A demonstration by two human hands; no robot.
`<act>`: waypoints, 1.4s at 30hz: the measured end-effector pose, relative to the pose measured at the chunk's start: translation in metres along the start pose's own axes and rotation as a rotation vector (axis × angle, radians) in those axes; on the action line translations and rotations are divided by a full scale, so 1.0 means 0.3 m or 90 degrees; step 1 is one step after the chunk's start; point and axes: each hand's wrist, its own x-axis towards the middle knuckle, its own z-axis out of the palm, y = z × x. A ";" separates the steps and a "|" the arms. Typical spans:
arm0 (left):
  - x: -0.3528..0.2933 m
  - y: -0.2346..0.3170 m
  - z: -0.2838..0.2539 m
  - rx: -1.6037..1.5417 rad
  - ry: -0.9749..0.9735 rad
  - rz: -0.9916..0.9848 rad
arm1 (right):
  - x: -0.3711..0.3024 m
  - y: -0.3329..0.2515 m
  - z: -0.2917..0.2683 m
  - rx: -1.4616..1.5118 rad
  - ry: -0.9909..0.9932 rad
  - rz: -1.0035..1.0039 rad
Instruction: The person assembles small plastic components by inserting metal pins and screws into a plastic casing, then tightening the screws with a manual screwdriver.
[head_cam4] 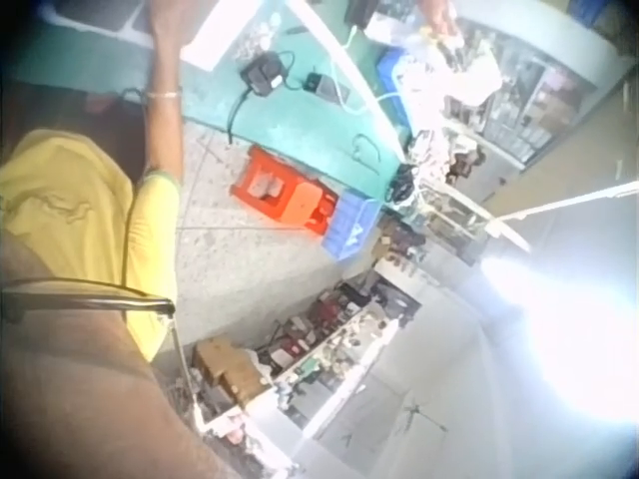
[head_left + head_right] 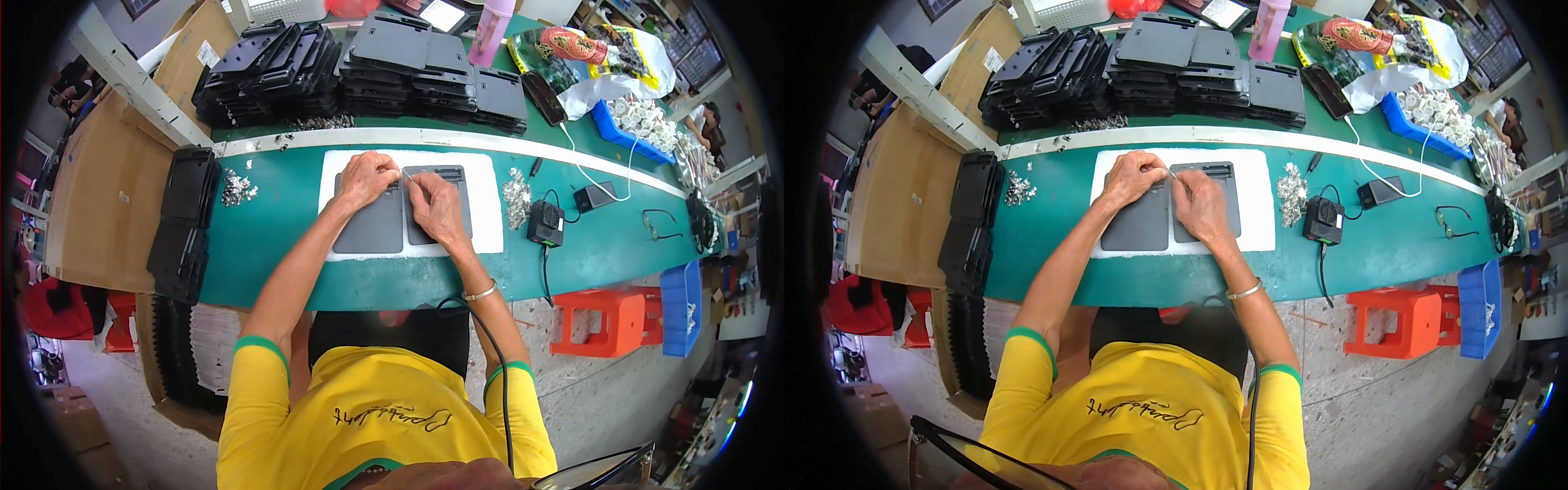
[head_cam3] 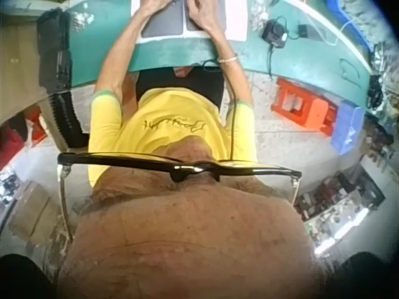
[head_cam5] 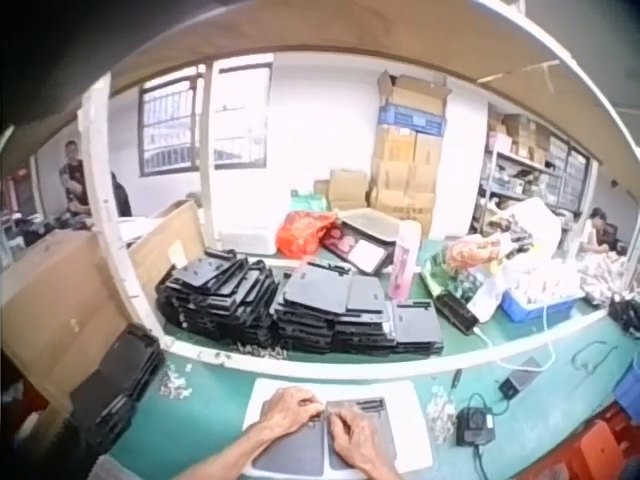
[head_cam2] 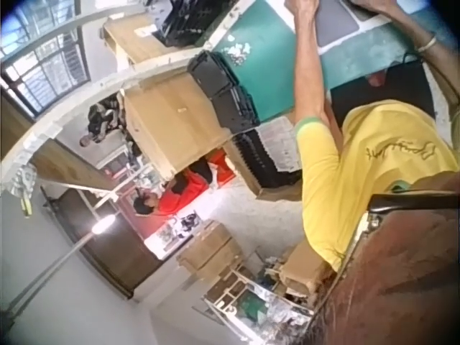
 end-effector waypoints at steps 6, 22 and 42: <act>-0.039 -0.034 -0.011 -0.061 0.128 0.127 | -0.040 -0.005 -0.075 0.045 0.113 0.059; -0.245 -0.168 -0.111 -0.046 0.294 0.088 | 0.083 0.273 -0.398 -0.550 0.107 0.108; -0.243 -0.179 -0.091 -0.063 0.310 0.111 | 0.163 0.339 -0.414 -0.558 -0.027 0.232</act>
